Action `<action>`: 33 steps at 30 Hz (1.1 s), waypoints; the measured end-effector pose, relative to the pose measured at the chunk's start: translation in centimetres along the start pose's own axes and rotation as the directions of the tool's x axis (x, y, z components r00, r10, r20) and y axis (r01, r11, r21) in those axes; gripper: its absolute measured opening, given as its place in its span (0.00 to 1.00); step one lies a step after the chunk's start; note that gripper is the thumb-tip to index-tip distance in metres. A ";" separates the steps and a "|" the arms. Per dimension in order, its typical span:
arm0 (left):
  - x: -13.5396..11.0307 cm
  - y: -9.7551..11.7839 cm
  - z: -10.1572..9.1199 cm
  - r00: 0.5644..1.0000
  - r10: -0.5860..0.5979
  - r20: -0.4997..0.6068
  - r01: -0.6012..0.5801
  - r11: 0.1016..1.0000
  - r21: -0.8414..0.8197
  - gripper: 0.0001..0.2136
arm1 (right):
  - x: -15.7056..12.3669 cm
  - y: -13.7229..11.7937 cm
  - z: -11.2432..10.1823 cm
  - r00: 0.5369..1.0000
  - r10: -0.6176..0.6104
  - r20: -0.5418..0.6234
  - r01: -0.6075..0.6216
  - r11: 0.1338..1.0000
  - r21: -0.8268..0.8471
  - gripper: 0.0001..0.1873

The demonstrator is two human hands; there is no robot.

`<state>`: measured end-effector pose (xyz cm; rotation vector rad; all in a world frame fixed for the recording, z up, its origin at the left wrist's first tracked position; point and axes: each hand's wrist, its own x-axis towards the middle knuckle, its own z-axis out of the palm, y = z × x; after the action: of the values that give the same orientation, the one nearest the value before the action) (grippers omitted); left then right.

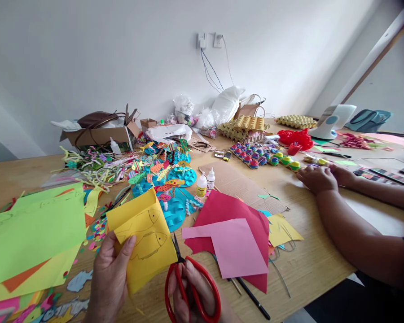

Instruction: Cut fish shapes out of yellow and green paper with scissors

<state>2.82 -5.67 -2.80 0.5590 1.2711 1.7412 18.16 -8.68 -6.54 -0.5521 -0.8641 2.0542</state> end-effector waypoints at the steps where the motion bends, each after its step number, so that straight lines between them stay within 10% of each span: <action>1: 0.0 0.0 0.0 1.000 -0.006 -0.002 0.006 1.000 -0.005 0.22 | 0.0 0.0 -0.1 1.000 0.003 0.000 -0.003 1.000 -0.003 0.30; 33: 0.5 -2.1 -2.9 0.973 -0.087 0.213 0.063 0.991 0.117 0.18 | -0.4 -0.6 -0.2 0.997 0.064 -0.046 -0.061 0.997 0.056 0.31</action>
<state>1.12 -6.58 -5.92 0.7355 1.2209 1.5095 18.83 -8.70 -6.15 -0.6029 -0.7694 2.1059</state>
